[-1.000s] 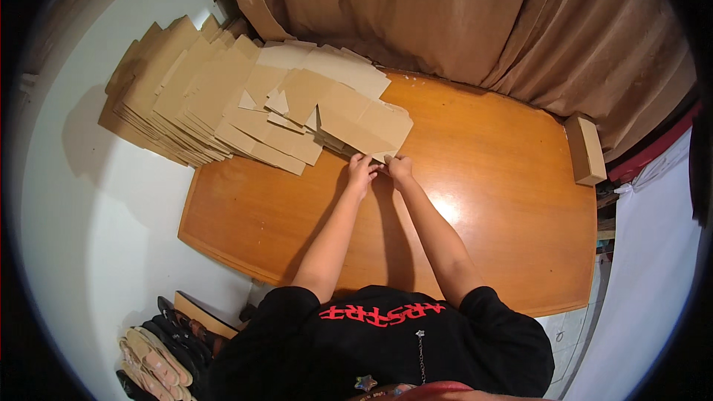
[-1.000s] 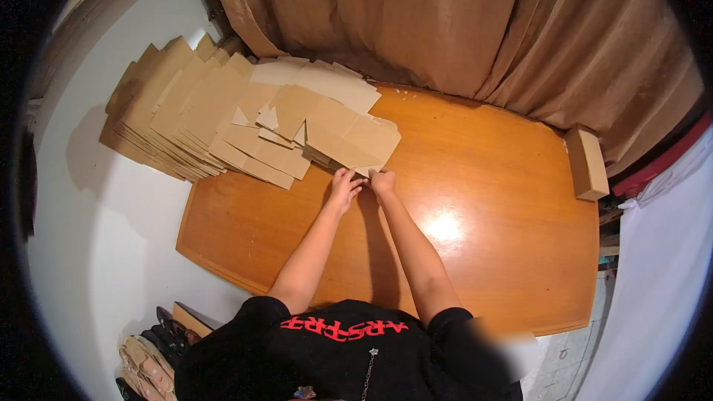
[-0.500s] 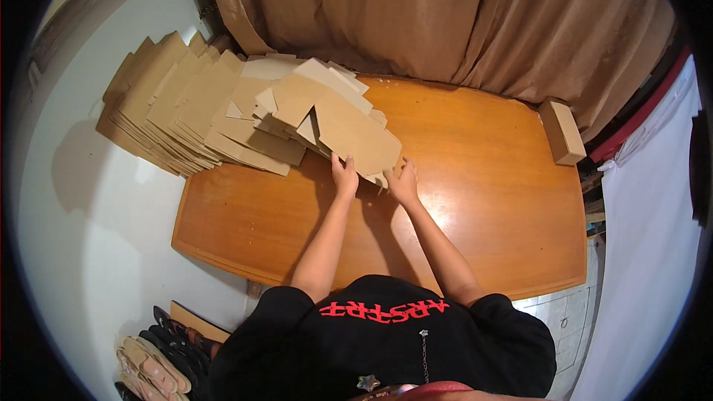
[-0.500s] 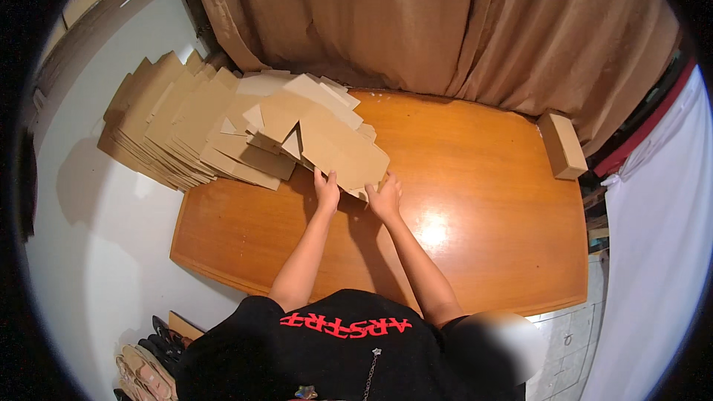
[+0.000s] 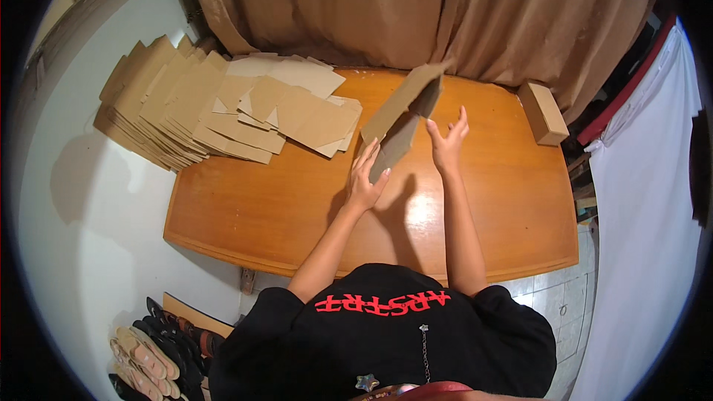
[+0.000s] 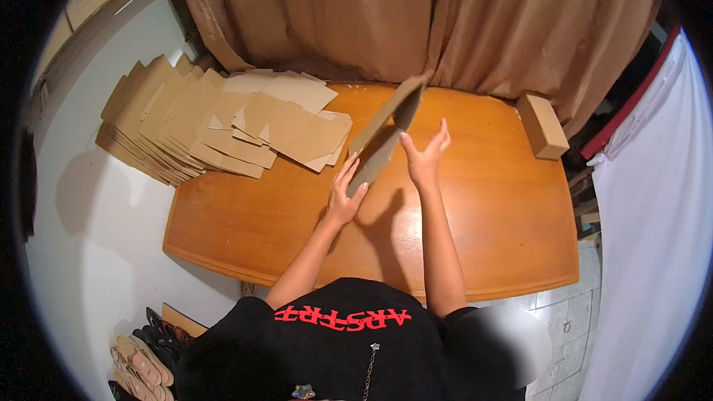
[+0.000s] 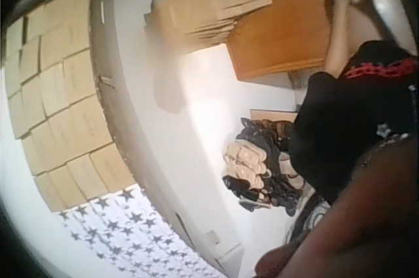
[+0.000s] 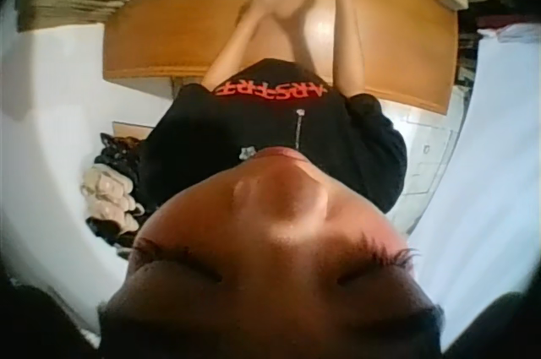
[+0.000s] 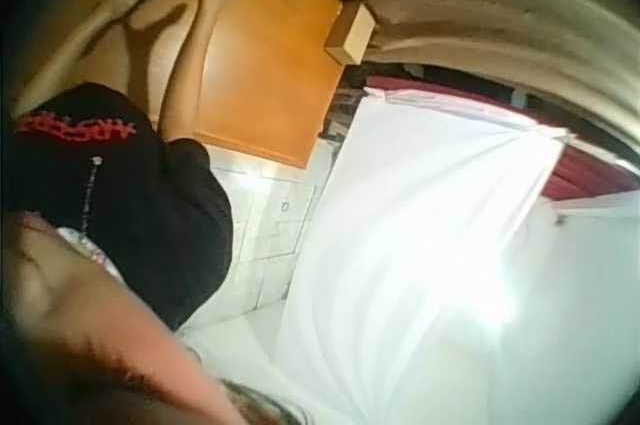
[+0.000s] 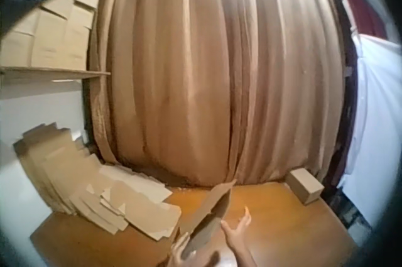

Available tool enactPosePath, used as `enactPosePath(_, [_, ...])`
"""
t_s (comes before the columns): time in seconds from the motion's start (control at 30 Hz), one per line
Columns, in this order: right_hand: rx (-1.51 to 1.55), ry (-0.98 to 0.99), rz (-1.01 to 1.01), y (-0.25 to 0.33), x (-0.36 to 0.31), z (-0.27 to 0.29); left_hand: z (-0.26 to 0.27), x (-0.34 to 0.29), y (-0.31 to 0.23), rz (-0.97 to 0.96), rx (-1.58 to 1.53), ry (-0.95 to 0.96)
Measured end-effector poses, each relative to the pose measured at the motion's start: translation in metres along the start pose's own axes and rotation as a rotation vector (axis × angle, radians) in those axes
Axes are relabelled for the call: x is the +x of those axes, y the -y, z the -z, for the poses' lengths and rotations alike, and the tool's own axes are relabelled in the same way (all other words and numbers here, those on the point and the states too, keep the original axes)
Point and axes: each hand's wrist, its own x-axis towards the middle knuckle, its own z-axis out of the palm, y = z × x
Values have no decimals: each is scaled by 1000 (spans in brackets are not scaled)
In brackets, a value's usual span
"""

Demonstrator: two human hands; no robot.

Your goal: Folding cardboard boxes and stacking them on a shelf.

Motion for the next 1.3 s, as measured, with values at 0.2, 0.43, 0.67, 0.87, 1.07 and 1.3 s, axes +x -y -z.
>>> enactPosePath(0.2, [-233,-98,-186,-62,-24,80,-16,5,-19,37,69,169])
enactPosePath(0.43, [-523,-53,-239,-78,-33,116,-28,18,-32,120,62,266])
enactPosePath(0.67, [-690,-81,-128,-98,-8,151,-12,44,-36,235,123,338])
enactPosePath(0.87, [-364,37,-265,-56,-10,166,14,61,-24,479,11,553])
enactPosePath(1.07, [-314,251,-418,-66,-19,174,20,72,5,774,86,799])
enactPosePath(1.3, [-503,224,-188,-121,-33,176,13,64,31,699,168,838])
